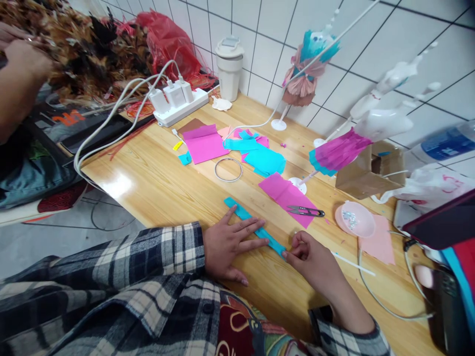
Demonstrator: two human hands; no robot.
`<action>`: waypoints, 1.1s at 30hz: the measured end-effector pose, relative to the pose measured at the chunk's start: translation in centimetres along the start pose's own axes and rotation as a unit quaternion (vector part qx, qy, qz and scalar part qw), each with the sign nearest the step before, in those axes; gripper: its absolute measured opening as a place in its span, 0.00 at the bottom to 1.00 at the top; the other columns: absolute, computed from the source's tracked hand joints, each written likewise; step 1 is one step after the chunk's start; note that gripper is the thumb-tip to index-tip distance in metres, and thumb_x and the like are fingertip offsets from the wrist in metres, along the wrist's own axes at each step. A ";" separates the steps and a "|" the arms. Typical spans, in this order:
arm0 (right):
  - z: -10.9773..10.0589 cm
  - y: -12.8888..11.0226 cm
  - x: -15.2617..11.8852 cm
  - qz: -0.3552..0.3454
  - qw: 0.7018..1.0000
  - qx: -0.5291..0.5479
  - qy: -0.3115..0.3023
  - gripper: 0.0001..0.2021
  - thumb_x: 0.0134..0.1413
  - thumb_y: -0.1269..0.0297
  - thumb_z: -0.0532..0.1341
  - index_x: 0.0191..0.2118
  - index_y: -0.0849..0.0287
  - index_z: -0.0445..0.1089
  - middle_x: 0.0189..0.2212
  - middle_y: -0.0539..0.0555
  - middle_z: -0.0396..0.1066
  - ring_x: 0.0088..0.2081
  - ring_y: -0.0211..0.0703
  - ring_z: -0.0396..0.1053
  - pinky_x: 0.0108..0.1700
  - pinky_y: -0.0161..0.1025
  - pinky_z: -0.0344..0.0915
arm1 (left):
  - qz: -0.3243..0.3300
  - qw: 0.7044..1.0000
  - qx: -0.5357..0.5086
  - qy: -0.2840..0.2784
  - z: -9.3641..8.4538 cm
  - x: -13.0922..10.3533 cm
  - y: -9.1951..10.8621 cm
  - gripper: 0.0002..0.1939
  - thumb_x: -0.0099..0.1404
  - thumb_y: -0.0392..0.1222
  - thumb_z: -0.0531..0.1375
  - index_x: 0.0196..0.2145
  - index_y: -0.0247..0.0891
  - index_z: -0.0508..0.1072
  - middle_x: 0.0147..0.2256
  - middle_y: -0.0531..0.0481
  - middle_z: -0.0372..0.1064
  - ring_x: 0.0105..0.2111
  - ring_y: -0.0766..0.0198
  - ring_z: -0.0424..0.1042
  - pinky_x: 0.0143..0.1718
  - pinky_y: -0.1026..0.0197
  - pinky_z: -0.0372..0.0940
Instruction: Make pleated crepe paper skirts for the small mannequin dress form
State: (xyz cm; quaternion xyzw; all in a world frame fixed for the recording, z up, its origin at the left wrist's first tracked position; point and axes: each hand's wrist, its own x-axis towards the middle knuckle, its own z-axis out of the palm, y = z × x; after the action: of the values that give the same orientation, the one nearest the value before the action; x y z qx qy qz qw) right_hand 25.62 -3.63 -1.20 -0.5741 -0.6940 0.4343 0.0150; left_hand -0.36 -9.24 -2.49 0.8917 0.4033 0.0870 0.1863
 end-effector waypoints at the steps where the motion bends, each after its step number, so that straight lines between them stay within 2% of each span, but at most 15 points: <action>1: 0.0 0.0 0.0 -0.001 1.000 0.002 -0.003 0.11 0.47 0.58 0.61 0.30 0.53 0.56 0.19 0.44 0.70 0.21 0.39 0.66 0.25 0.35 0.56 | -0.001 1.000 -0.001 0.002 0.0 0.0 0.0 0.43 0.59 0.69 0.51 0.66 0.45 0.52 0.68 0.37 0.41 0.65 0.44 0.50 0.61 0.30 0.24; 4: -0.1 0.0 0.0 -0.001 1.000 -0.003 0.002 0.11 0.47 0.59 0.61 0.29 0.53 0.57 0.20 0.44 0.71 0.22 0.39 0.67 0.26 0.35 0.56 | -0.007 1.000 -0.003 0.005 0.2 0.1 0.1 0.42 0.60 0.69 0.50 0.66 0.46 0.52 0.68 0.38 0.41 0.65 0.44 0.50 0.60 0.29 0.22; 11: -0.1 -0.1 0.1 -0.006 1.000 -0.013 0.012 0.11 0.46 0.59 0.62 0.29 0.52 0.58 0.20 0.44 0.71 0.21 0.40 0.66 0.24 0.34 0.54 | -0.028 0.999 -0.005 0.020 0.3 0.4 0.5 0.43 0.59 0.73 0.47 0.63 0.45 0.59 0.67 0.37 0.45 0.64 0.45 0.53 0.61 0.31 0.21; 18: -0.4 -0.2 0.5 0.012 0.999 -0.032 -0.018 0.12 0.47 0.58 0.62 0.30 0.53 0.56 0.21 0.44 0.72 0.23 0.40 0.68 0.26 0.35 0.55 | -0.028 0.999 -0.002 0.030 0.2 0.5 0.6 0.43 0.61 0.72 0.48 0.65 0.44 0.55 0.67 0.39 0.48 0.64 0.45 0.54 0.61 0.32 0.19; 22: -0.8 -0.5 0.8 0.015 0.999 -0.037 -0.037 0.09 0.52 0.57 0.59 0.31 0.53 0.58 0.21 0.45 0.74 0.25 0.41 0.71 0.28 0.35 0.55 | -0.033 0.999 0.003 0.032 0.2 0.4 0.7 0.41 0.61 0.70 0.49 0.65 0.43 0.56 0.66 0.39 0.49 0.63 0.45 0.54 0.62 0.33 0.20; 27: -0.9 -0.7 1.1 0.016 0.998 -0.051 -0.042 0.08 0.52 0.58 0.59 0.29 0.53 0.60 0.20 0.45 0.74 0.23 0.40 0.70 0.26 0.34 0.53 | -0.033 0.999 0.010 0.035 0.4 0.3 0.8 0.41 0.62 0.69 0.50 0.65 0.43 0.56 0.67 0.40 0.48 0.64 0.46 0.54 0.63 0.35 0.20; 29: -0.9 -0.5 0.9 0.011 0.997 -0.079 -0.015 0.08 0.53 0.57 0.59 0.29 0.53 0.62 0.18 0.45 0.70 0.21 0.39 0.66 0.24 0.35 0.52 | -0.034 0.999 0.012 0.038 0.5 0.3 0.7 0.42 0.61 0.70 0.49 0.65 0.44 0.55 0.67 0.40 0.48 0.64 0.46 0.53 0.63 0.35 0.20; 31: -0.7 -0.4 0.6 -0.007 0.994 -0.097 0.039 0.10 0.56 0.53 0.57 0.31 0.53 0.65 0.17 0.45 0.65 0.20 0.40 0.63 0.24 0.35 0.53 | -0.034 0.998 0.016 0.044 0.5 0.4 0.7 0.42 0.61 0.71 0.48 0.65 0.44 0.56 0.66 0.40 0.50 0.63 0.46 0.54 0.63 0.34 0.20; 33: -0.3 -0.3 0.2 -0.047 0.991 -0.093 0.079 0.13 0.58 0.50 0.55 0.35 0.53 0.68 0.20 0.47 0.64 0.23 0.41 0.64 0.27 0.37 0.57 | -0.033 0.998 0.022 0.049 0.5 0.5 0.7 0.40 0.62 0.70 0.47 0.64 0.44 0.58 0.66 0.40 0.52 0.63 0.46 0.55 0.63 0.35 0.20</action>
State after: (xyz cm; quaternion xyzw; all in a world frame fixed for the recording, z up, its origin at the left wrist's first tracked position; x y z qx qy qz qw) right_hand 25.47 -3.32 -0.90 -0.5723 -0.7542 0.3198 0.0364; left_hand 0.56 -9.42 -2.66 0.8765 0.4430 0.1150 0.1493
